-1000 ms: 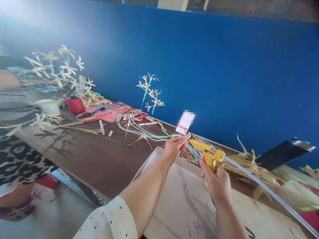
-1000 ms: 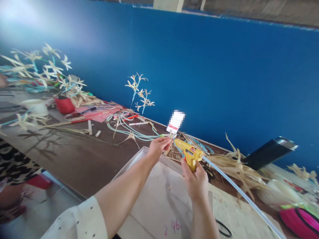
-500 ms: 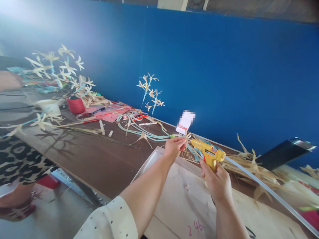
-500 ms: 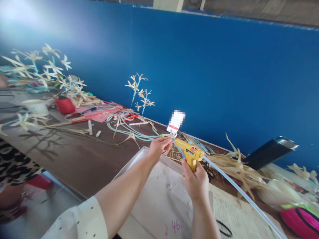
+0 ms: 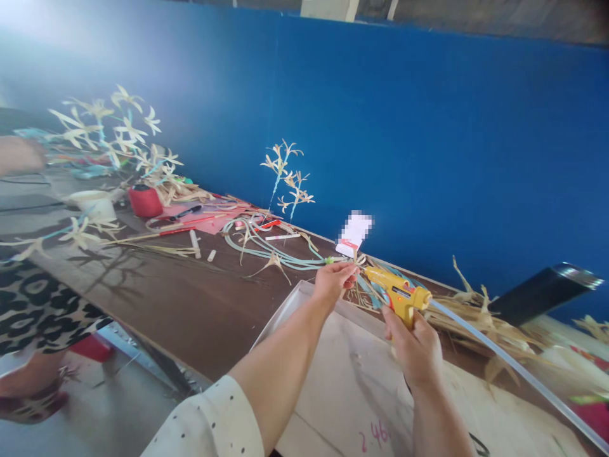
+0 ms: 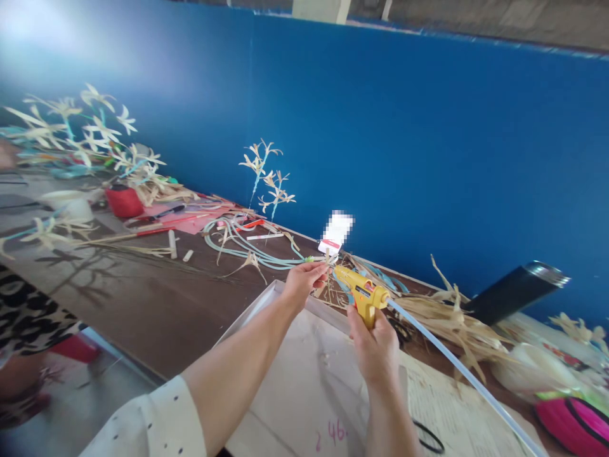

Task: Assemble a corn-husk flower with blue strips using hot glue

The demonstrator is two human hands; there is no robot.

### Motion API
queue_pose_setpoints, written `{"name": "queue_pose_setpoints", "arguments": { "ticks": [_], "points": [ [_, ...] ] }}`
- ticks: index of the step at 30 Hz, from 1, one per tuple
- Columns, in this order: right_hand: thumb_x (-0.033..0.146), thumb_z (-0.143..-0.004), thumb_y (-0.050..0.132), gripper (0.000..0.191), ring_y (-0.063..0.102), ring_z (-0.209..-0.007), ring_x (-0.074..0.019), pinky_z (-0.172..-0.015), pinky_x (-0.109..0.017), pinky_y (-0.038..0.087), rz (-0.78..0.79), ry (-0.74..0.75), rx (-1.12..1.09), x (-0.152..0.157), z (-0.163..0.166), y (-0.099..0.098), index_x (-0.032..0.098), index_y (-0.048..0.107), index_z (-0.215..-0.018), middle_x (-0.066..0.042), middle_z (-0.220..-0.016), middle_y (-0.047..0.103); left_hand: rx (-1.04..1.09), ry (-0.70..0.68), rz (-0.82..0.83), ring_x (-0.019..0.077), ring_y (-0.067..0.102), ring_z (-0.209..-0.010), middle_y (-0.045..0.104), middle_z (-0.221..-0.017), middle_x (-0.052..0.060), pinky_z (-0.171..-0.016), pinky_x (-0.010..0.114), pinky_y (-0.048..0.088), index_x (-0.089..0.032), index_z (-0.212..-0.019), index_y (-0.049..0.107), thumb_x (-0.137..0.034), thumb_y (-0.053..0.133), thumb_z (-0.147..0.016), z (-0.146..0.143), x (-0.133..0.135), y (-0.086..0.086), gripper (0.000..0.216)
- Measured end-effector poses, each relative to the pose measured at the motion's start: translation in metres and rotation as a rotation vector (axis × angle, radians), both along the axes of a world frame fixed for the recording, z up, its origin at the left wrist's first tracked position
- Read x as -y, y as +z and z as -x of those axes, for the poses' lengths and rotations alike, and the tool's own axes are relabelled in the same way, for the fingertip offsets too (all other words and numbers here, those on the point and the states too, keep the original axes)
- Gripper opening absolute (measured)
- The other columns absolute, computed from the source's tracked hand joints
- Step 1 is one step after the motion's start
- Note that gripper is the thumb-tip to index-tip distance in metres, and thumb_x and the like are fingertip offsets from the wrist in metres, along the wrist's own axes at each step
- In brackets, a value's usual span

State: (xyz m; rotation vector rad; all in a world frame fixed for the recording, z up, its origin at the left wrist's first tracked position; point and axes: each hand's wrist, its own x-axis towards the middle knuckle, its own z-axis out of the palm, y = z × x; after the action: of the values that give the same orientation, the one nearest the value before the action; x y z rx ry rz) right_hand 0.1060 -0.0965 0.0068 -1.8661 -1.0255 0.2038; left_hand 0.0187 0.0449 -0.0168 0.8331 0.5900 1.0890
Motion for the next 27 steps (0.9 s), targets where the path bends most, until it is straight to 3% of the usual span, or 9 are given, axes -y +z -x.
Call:
{"name": "queue_pose_setpoints", "arguments": {
  "ticks": [8,17,27],
  "points": [
    [0.051,-0.071,0.06,0.036,0.05,-0.049,-0.0148,-0.05,-0.024,0.037,0.008,-0.029,0.004,-0.001,-0.003,-0.002,0.02,0.052,-0.055,0.002,-0.047,0.052,-0.004,-0.001,0.007,0.0076,0.054,-0.059,0.067,-0.076,0.008,-0.054,0.021,0.041,-0.013,-0.076,0.072,-0.041,0.077,-0.055,0.001,0.0,0.001,0.036],
    [0.049,-0.072,0.06,0.034,0.05,-0.053,-0.0153,-0.053,-0.025,0.036,-0.066,-0.105,-0.023,0.003,0.019,0.011,0.021,0.05,-0.054,0.002,-0.047,0.052,-0.001,0.003,0.019,0.0074,0.053,-0.056,0.067,-0.073,0.008,-0.053,0.021,0.04,-0.012,-0.074,0.072,-0.045,0.079,-0.05,0.001,0.001,0.003,0.041],
    [0.051,-0.07,0.062,0.034,0.05,-0.05,-0.0154,-0.051,-0.025,0.038,-0.046,-0.057,-0.049,0.001,0.01,0.007,0.02,0.054,-0.058,0.002,-0.048,0.052,-0.031,0.004,0.003,0.0063,0.052,-0.054,0.065,-0.068,0.006,-0.053,0.02,0.041,-0.012,-0.073,0.071,-0.043,0.077,-0.053,0.003,0.004,0.006,0.037]
  ]
}}
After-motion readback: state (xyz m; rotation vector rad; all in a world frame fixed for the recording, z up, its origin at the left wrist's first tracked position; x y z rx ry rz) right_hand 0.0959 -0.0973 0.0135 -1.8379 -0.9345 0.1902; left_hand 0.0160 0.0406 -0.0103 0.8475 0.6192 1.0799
